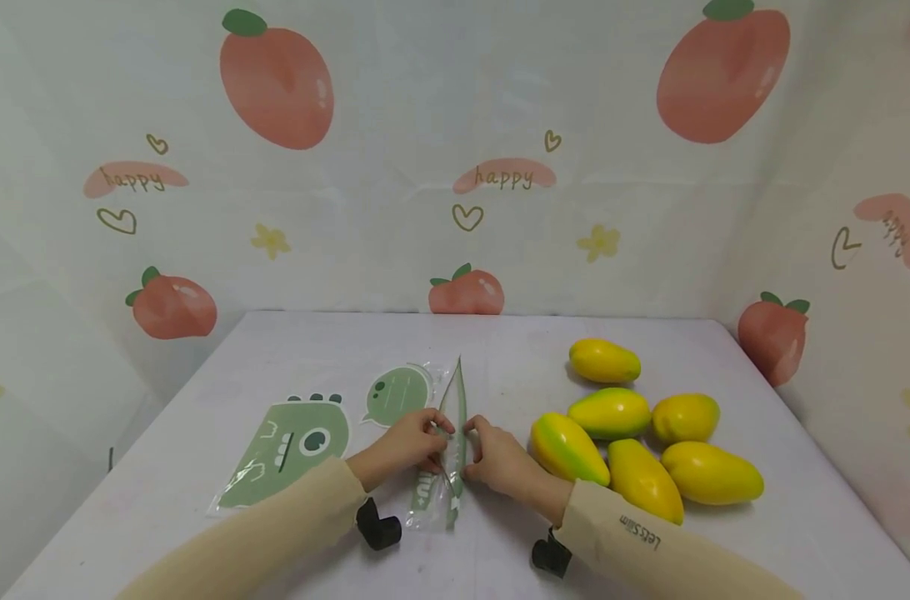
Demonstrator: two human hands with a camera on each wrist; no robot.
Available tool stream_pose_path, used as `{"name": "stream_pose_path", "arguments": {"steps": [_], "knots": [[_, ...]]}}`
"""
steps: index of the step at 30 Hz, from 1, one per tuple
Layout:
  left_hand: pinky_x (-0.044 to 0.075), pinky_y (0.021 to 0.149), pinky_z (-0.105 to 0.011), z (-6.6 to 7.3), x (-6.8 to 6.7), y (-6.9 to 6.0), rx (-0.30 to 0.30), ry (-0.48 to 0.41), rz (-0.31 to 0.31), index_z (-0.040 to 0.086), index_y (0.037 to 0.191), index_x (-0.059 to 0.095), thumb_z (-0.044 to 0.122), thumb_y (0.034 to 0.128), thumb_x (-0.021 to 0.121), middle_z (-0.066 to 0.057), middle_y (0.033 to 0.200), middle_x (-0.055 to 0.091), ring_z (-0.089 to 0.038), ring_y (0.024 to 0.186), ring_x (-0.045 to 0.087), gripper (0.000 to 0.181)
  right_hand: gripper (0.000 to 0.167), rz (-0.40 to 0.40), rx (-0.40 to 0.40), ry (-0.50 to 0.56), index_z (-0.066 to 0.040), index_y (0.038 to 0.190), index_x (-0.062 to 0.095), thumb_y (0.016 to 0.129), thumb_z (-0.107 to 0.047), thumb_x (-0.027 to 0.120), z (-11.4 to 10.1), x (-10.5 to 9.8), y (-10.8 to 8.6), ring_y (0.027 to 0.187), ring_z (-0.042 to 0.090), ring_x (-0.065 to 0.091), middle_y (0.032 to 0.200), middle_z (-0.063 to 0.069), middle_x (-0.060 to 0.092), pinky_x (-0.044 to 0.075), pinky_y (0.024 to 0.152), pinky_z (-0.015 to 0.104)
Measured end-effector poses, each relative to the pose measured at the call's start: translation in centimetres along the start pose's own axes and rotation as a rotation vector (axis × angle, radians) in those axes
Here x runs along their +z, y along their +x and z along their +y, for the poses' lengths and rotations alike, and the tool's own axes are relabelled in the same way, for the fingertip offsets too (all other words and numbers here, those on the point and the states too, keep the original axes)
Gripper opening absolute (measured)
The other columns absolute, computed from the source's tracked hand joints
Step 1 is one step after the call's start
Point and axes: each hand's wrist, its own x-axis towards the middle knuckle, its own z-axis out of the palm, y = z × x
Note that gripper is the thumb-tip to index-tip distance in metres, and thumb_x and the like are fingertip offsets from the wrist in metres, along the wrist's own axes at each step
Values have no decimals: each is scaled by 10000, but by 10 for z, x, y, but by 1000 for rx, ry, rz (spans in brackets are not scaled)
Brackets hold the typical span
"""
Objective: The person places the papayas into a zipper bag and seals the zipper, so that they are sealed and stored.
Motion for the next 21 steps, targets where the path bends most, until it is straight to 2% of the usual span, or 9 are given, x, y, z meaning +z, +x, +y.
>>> {"name": "stream_pose_path", "arguments": {"steps": [5,9,14,21], "knots": [[557,570,-253,-2,-6,6,5,-9,-52,-43,1157,589,-55,776,604,-44,709,496,-118,541,592,382,581,-24,7,-12,-64,1295,518,777,-50,781,-1,-2,2,636,153,495,724,21,551,448,587,254],[562,613,-256,0,-17,9,27,-45,-79,-67,1180,599,-45,816,598,-26,693,516,-108,588,590,365,608,-32,3,-13,-59,1319,515,774,-57,785,-2,-2,3,630,146,488,718,15,546,430,583,248],[567,662,-269,12,-36,4,64,-61,-29,-69,1157,629,0,860,602,-17,697,570,-98,637,594,306,621,-34,2,-21,-43,1326,510,768,-38,780,-5,-4,3,627,144,488,718,15,552,425,576,243],[577,683,-280,27,-55,-11,146,-47,20,-62,1136,657,4,853,646,-26,693,600,-108,663,631,291,637,-45,35,-14,-47,1332,503,760,-32,783,-8,-5,2,649,153,499,734,22,564,439,596,252]]}}
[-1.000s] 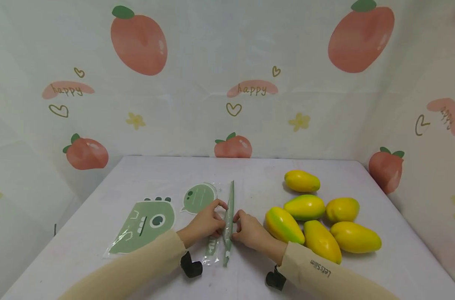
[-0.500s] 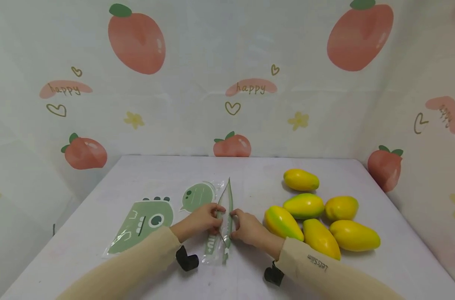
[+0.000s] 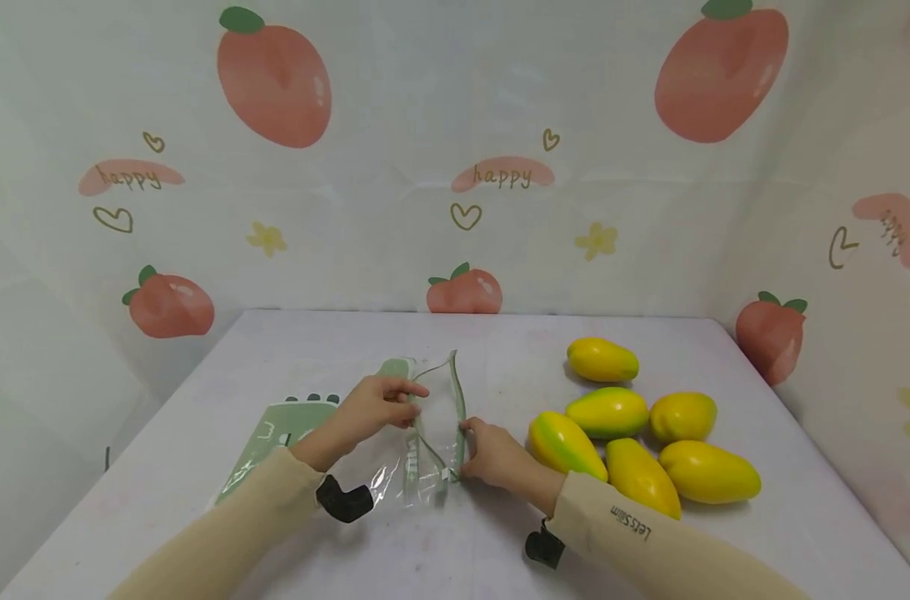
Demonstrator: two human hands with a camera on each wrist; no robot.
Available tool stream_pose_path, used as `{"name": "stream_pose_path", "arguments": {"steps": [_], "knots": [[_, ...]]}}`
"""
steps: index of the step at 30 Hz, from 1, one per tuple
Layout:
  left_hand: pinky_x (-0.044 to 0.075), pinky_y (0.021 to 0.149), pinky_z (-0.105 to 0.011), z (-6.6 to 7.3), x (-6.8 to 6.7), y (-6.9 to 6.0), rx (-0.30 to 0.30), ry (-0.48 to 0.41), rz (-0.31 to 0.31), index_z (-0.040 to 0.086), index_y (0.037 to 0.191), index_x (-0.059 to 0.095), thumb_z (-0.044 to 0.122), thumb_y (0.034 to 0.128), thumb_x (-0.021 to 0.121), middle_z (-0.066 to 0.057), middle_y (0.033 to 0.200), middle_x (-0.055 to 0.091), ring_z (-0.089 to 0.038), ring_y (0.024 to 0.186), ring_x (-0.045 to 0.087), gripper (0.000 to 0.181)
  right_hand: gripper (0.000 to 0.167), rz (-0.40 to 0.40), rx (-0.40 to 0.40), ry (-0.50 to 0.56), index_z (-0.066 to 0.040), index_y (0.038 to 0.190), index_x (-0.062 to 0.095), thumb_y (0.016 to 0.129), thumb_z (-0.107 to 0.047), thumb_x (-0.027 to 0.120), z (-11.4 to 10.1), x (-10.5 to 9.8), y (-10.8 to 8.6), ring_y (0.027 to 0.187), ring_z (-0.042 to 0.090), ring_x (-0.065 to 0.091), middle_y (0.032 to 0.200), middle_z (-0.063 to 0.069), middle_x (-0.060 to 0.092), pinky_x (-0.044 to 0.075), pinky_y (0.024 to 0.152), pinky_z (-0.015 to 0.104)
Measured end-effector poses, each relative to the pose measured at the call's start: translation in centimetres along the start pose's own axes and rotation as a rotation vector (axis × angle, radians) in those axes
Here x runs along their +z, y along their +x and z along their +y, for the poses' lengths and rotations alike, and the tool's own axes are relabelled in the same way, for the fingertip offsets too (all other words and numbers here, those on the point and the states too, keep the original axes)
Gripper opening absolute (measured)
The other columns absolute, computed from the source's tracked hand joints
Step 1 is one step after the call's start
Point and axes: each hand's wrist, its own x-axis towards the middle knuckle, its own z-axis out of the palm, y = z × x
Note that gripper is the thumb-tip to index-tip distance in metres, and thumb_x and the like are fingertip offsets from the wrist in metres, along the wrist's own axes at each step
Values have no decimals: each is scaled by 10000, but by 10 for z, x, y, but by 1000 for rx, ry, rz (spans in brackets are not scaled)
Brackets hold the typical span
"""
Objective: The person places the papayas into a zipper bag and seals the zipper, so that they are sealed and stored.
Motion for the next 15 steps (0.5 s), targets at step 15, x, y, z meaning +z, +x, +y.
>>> {"name": "stream_pose_path", "arguments": {"steps": [15], "knots": [[582,647,-265,-24,14,19,-127,-49,-35,-81,1095,687,30,875,651,-92,773,699,-90,620,633,249,746,-90,64,6,-100,1410,429,760,-66,793,-2,-6,11,582,158,525,746,51,577,492,539,250]]}}
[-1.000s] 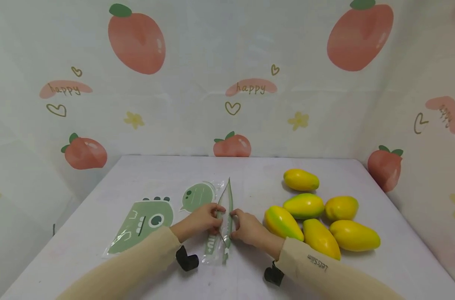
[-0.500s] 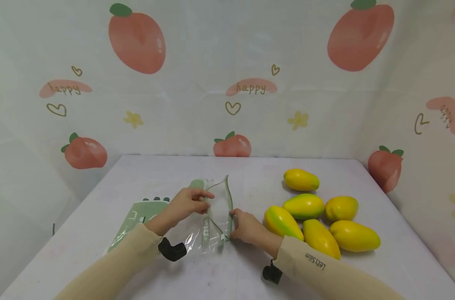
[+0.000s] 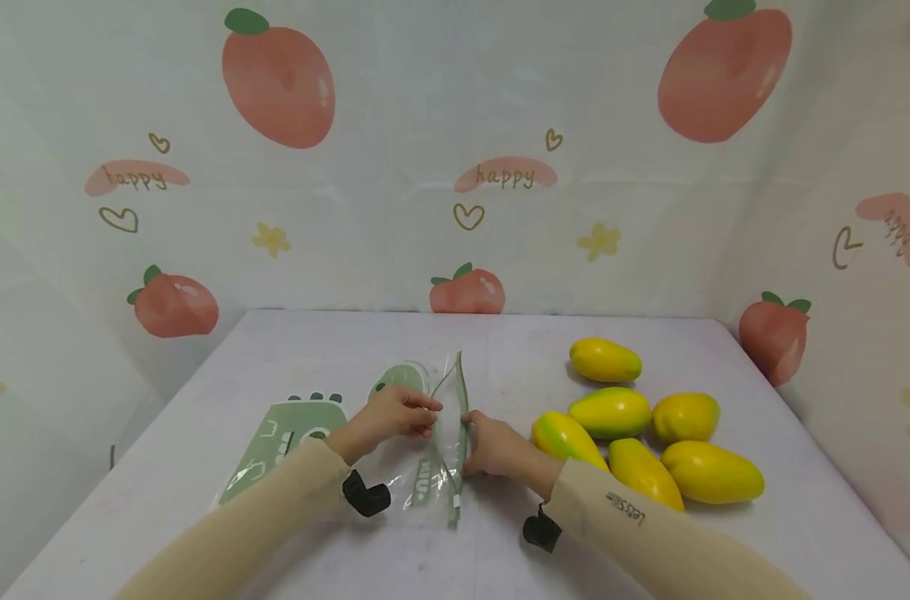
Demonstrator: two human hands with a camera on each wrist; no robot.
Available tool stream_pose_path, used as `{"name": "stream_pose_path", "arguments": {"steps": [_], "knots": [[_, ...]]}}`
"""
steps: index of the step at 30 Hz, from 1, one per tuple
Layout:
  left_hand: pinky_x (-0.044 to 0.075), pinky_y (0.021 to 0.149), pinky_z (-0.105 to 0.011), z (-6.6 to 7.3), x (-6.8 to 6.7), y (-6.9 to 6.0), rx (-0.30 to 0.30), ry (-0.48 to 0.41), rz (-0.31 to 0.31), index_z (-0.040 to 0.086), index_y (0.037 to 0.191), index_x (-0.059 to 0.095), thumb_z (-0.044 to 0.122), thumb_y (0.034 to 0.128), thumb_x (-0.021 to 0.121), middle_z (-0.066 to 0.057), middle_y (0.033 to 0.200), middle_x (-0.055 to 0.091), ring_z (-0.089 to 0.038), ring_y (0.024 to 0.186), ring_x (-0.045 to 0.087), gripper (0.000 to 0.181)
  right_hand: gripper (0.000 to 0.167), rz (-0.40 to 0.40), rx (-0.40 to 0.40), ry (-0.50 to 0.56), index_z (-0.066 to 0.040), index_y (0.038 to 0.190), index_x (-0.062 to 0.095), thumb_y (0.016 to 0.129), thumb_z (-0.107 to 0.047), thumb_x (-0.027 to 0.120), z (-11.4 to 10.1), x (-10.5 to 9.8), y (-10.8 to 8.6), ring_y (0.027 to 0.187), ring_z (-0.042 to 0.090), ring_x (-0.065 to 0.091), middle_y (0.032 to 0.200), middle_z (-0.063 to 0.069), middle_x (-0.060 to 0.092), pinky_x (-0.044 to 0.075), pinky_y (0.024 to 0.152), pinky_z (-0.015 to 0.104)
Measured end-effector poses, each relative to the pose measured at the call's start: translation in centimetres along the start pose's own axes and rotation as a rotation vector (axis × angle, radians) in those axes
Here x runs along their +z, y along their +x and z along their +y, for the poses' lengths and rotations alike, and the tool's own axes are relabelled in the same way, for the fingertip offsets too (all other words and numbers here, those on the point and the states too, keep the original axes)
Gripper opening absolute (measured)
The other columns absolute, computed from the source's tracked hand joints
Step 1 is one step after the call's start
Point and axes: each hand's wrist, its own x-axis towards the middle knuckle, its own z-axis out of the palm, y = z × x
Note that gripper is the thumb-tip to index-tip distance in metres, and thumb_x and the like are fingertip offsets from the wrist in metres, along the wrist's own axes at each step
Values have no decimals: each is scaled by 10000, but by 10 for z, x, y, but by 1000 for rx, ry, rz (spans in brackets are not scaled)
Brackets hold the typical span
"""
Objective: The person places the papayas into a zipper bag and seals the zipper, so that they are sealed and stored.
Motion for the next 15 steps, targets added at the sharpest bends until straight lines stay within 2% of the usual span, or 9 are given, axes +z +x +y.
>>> {"name": "stream_pose_path", "arguments": {"steps": [3,6,9,12,15], "knots": [[562,620,-235,-1,8,5,-20,102,23,-35,1047,725,37,821,685,-68,724,707,-82,605,635,240,760,-21,21,7,-114,1425,414,768,-82,794,-1,-2,0,585,160,522,758,57,575,491,535,247],[508,579,-195,2,13,8,-12,246,63,22,1016,754,47,772,689,-19,654,690,-60,583,608,254,765,-26,32,12,-128,1431,410,772,-96,797,-2,-2,-1,587,160,519,759,58,570,487,537,241],[463,537,-181,5,16,9,3,340,87,41,992,765,25,731,677,-8,614,673,-51,545,578,276,770,-25,39,23,-133,1433,412,768,-94,799,-2,-2,-1,589,160,516,757,61,566,486,540,239],[480,527,-179,4,18,10,11,335,88,21,979,761,-15,716,665,-28,659,690,-48,527,575,282,771,-17,36,25,-132,1431,417,763,-82,799,-1,-2,-1,584,159,514,751,63,565,485,536,240],[526,571,-192,0,18,13,7,251,69,-3,1001,748,-16,766,676,-53,775,713,-53,563,595,247,768,-15,32,23,-130,1429,417,763,-76,796,-1,-3,-2,578,156,511,745,61,562,482,532,239]]}}
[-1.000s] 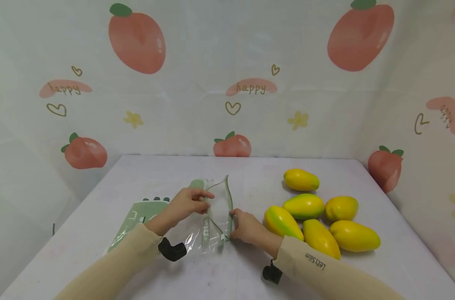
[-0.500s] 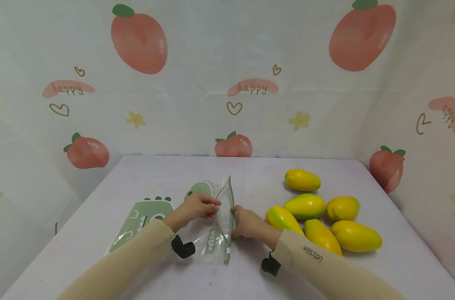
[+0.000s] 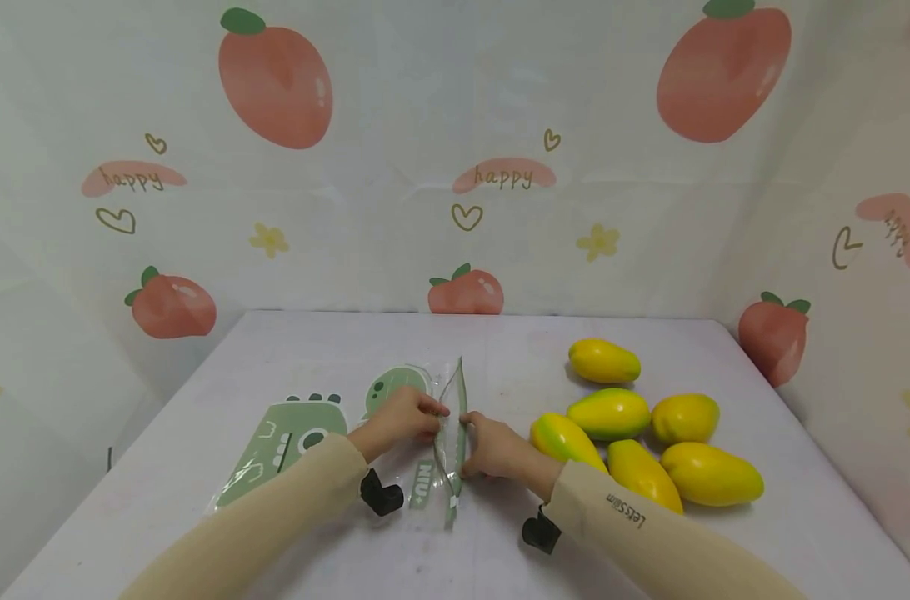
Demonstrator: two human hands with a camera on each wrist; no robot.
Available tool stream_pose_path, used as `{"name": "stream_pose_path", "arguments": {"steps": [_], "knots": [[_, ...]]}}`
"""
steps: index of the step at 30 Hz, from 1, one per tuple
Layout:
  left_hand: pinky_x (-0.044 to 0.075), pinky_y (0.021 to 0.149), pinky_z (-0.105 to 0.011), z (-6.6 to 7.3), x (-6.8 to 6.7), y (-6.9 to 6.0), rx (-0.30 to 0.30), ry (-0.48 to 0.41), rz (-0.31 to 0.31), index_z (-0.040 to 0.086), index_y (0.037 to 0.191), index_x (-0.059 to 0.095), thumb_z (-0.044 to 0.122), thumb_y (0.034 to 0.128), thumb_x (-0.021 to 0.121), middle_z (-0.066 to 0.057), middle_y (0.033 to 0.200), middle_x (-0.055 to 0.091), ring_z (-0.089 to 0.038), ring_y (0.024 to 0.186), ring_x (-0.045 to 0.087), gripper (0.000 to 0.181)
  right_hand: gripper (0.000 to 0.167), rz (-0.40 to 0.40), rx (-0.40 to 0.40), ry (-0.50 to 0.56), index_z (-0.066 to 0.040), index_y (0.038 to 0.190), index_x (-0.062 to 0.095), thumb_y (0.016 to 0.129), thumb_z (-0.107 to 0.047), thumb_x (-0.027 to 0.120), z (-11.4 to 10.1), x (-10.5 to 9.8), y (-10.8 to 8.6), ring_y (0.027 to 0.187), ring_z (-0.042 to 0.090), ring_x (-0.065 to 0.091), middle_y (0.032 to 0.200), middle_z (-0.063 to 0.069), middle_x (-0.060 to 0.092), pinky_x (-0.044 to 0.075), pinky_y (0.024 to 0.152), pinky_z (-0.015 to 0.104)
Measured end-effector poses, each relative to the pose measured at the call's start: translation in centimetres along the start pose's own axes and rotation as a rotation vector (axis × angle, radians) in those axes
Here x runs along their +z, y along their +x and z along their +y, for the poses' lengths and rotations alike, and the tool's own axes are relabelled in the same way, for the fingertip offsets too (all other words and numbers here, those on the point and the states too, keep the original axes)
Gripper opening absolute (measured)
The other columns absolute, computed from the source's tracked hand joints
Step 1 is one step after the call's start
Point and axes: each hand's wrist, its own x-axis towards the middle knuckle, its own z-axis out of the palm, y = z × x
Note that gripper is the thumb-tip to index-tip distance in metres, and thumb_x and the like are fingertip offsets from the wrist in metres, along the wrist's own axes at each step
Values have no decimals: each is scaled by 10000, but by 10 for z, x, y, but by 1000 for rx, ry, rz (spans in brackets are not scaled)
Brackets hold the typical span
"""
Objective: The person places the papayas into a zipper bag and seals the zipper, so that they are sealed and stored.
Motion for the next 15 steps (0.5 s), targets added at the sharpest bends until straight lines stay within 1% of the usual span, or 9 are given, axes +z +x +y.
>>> {"name": "stream_pose_path", "arguments": {"steps": [2,4,6,8,10,12,13,14,15], "knots": [[549,609,-213,-3,-1,0,-10,-73,-8,-7,1020,740,6,800,692,-66,826,715,-61,594,603,226,766,-1,-1,-2,-127,1428,416,764,-75,795,0,0,0,570,154,510,739,61,564,478,530,237],[560,631,-229,-4,-2,-1,-18,-128,-7,-8,1044,729,26,816,706,-66,831,710,-71,614,610,232,765,-6,-3,-6,-123,1428,411,767,-71,792,-1,0,0,565,153,508,735,62,564,479,529,236],[560,620,-238,-3,-5,-2,-16,-134,7,-6,1060,719,29,813,711,-56,782,694,-79,608,611,250,769,-8,3,-10,-124,1429,409,765,-72,793,-1,0,1,564,153,506,736,62,564,478,531,235],[530,574,-225,0,-10,-4,-1,-85,38,-6,1071,710,7,798,689,-31,713,652,-82,579,594,275,773,-10,11,-14,-130,1432,408,764,-75,794,-1,-1,1,566,156,506,742,66,562,478,530,236],[478,511,-214,5,-16,-7,42,15,85,1,1068,707,-17,768,658,-10,641,597,-83,530,564,304,782,-11,22,-18,-137,1437,403,763,-77,795,-1,-1,2,571,159,510,749,68,564,479,529,236],[416,473,-206,9,-22,-9,90,133,148,16,1049,713,-31,731,637,-2,583,554,-87,481,530,330,792,-14,36,-17,-148,1444,397,762,-79,796,-2,-1,3,578,161,513,758,68,564,480,532,235],[391,458,-208,10,-25,-10,111,177,178,20,1040,717,-37,713,626,1,566,542,-90,462,516,344,797,-16,41,-16,-149,1447,393,762,-79,795,-2,-1,3,580,161,514,761,68,567,479,532,235],[376,449,-211,12,-28,-11,119,205,198,30,1036,722,-39,707,623,3,557,541,-90,451,504,351,803,-18,45,-17,-151,1451,389,762,-79,795,-1,0,4,582,162,516,763,68,570,478,533,235],[369,446,-211,12,-31,-12,122,213,209,37,1030,725,-36,710,625,3,553,547,-89,449,501,342,808,-21,49,-13,-153,1453,386,761,-79,796,-2,0,4,585,163,517,766,68,572,478,535,235]]}}
